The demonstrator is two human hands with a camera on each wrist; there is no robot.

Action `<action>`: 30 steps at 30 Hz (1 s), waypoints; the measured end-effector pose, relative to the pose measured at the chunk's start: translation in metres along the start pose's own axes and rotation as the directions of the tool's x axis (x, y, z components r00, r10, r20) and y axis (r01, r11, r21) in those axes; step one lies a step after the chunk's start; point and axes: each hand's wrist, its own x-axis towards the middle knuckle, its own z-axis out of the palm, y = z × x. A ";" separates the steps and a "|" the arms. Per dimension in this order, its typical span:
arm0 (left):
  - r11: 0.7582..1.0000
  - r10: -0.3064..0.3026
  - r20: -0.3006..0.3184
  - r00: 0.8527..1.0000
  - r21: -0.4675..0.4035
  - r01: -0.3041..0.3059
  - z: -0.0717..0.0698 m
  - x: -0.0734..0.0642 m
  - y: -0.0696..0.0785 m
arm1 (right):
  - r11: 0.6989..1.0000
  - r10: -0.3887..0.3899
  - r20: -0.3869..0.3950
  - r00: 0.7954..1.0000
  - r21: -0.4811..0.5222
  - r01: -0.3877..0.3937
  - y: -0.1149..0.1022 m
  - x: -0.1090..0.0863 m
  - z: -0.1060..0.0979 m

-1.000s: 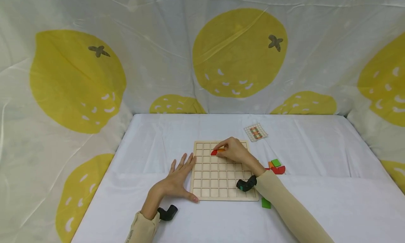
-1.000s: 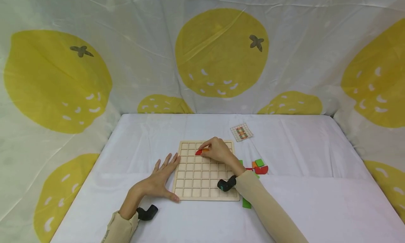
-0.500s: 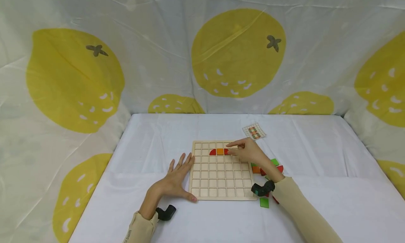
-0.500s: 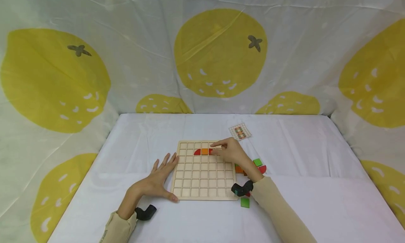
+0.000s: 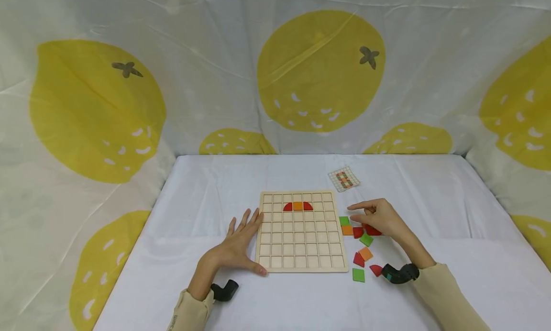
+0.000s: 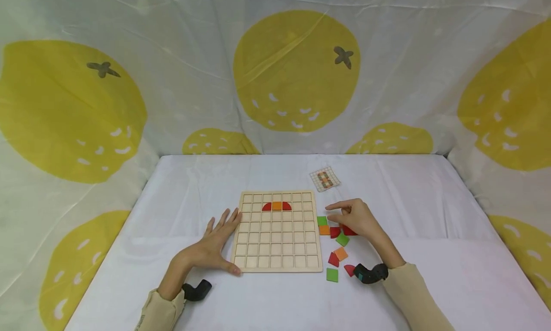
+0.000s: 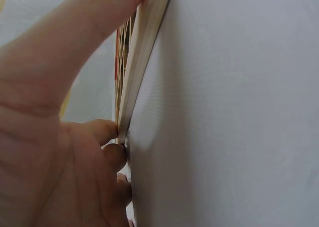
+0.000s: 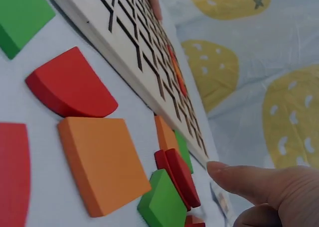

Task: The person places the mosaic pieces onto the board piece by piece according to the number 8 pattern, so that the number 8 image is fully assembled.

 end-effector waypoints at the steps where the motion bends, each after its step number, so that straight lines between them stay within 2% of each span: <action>1: 1.000 -0.002 0.002 1.000 0.004 0.002 0.000 0.000 0.000 | 1.000 0.002 0.003 1.000 -0.002 -0.002 0.001 -0.001 0.001; 9: 1.000 0.009 0.001 1.000 -0.007 -0.009 -0.001 0.000 -0.002 | 0.999 -0.026 0.009 1.000 -0.020 0.027 0.006 0.000 0.011; 21: 1.000 0.003 0.001 1.000 -0.001 -0.003 0.000 0.000 -0.001 | 0.995 0.032 -0.071 0.997 -0.092 -0.038 0.003 0.004 0.012; 27: 1.000 -0.001 0.002 1.000 -0.001 0.001 0.000 0.001 -0.002 | 0.993 0.017 -0.054 0.998 -0.114 -0.023 0.004 0.004 0.013; 30: 1.000 -0.002 0.003 1.000 -0.001 0.002 0.001 0.001 -0.002 | 0.990 0.008 -0.070 0.997 -0.139 -0.017 0.004 0.005 0.014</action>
